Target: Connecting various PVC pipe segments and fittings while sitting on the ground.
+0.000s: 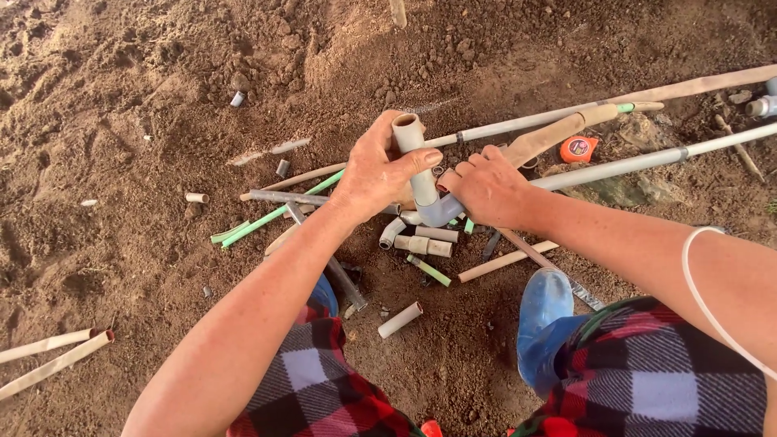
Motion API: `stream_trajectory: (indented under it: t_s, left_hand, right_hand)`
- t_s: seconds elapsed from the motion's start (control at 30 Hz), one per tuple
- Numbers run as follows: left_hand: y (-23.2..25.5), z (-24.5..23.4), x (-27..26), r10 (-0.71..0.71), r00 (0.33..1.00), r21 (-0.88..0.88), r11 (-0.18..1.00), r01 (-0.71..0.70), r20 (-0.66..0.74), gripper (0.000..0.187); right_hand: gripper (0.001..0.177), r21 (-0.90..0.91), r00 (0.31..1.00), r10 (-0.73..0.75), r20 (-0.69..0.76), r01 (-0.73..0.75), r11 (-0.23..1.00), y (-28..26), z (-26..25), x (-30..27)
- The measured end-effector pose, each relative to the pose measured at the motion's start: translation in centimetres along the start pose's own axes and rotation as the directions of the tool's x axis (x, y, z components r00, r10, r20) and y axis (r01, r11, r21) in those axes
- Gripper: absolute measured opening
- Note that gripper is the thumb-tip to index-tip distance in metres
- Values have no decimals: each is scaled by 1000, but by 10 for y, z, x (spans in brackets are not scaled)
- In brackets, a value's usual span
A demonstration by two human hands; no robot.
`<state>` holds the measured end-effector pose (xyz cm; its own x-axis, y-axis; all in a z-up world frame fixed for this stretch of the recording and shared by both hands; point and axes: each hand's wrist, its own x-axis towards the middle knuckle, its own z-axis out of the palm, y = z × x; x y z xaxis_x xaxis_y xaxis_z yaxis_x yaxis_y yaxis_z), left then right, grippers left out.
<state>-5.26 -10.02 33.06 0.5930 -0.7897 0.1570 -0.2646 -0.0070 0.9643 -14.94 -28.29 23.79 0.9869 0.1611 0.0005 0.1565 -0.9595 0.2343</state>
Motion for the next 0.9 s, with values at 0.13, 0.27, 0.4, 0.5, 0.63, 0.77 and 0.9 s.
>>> stream_trajectory:
  t_s: [0.13,0.27,0.4,0.5,0.63,0.77,0.9]
  left_hand:
    - [4,-5,6,44,996,43,998,-47,81,41]
    - [6,-10,7,106,992,41,993,-109,64,41]
    - [4,-8,5,145,989,1,989,-145,-23,37]
    - [0,-4,6,115,993,-2,993,-116,-36,40]
    - [7,-6,3,103,995,21,994,-103,-2,40]
    - [6,-14,3,72,994,41,996,-75,76,39]
    - [-2,-15,5,45,997,16,999,-46,65,40]
  right_hand:
    - [7,25,994,49,99,-52,998,-1,-17,3]
    - [12,-15,989,115,93,-114,993,0,-46,5]
    - [16,-150,968,173,183,-146,978,0,-65,13]
    - [13,-137,974,183,131,-165,977,0,-57,16]
    - [15,-9,988,89,130,-88,996,-8,-53,17]
    - [17,84,987,92,132,-103,991,-13,-63,15]
    - [15,70,967,123,225,-142,987,-17,-74,16]
